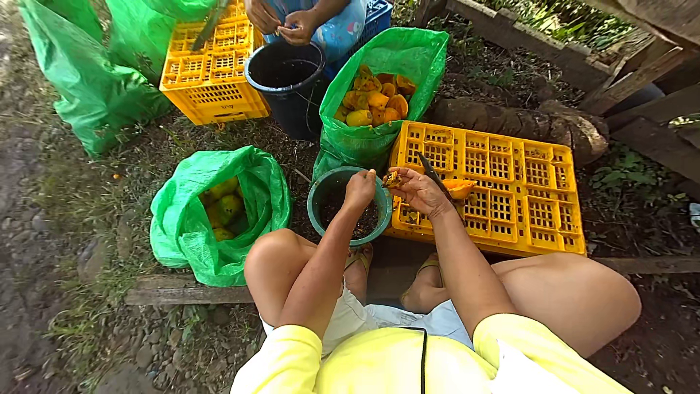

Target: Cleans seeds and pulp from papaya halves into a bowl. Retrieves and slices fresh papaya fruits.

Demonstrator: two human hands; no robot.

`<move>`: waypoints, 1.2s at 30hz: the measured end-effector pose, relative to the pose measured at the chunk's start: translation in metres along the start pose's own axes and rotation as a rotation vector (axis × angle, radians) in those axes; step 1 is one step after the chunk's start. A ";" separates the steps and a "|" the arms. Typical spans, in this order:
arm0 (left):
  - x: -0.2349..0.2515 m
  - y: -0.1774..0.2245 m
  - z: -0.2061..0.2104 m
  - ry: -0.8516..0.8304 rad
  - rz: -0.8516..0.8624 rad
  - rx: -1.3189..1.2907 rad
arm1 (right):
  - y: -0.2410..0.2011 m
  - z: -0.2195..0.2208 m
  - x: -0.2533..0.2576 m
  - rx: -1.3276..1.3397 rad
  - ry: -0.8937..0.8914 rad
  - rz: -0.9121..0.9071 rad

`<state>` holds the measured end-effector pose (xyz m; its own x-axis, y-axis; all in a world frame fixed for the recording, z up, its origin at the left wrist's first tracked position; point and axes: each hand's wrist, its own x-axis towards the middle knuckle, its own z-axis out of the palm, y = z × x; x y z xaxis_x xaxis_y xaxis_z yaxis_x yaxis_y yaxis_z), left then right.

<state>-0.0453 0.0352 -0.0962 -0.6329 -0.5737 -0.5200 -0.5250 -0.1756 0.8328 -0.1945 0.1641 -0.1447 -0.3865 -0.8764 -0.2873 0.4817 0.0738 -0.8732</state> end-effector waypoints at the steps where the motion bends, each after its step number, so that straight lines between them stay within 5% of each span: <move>1: -0.003 -0.003 0.004 0.015 -0.088 -0.193 | 0.001 0.019 0.000 0.034 0.038 -0.035; 4: -0.005 -0.012 0.012 0.005 -0.229 -0.718 | 0.013 0.074 -0.002 -0.061 0.185 -0.181; 8: 0.000 -0.015 0.001 0.018 -0.095 -1.103 | 0.025 0.107 -0.019 -0.710 0.266 -0.473; 21: 0.007 -0.021 -0.020 -0.099 -0.043 -0.800 | 0.019 0.113 -0.015 -0.951 0.338 -0.347; 36: 0.006 -0.026 -0.014 -0.151 -0.086 -0.503 | 0.034 0.100 0.005 -0.649 0.502 -0.110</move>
<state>-0.0277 0.0249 -0.1188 -0.6937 -0.4254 -0.5812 -0.2641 -0.6005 0.7547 -0.1018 0.1149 -0.1366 -0.7843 -0.5893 -0.1939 -0.0699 0.3945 -0.9162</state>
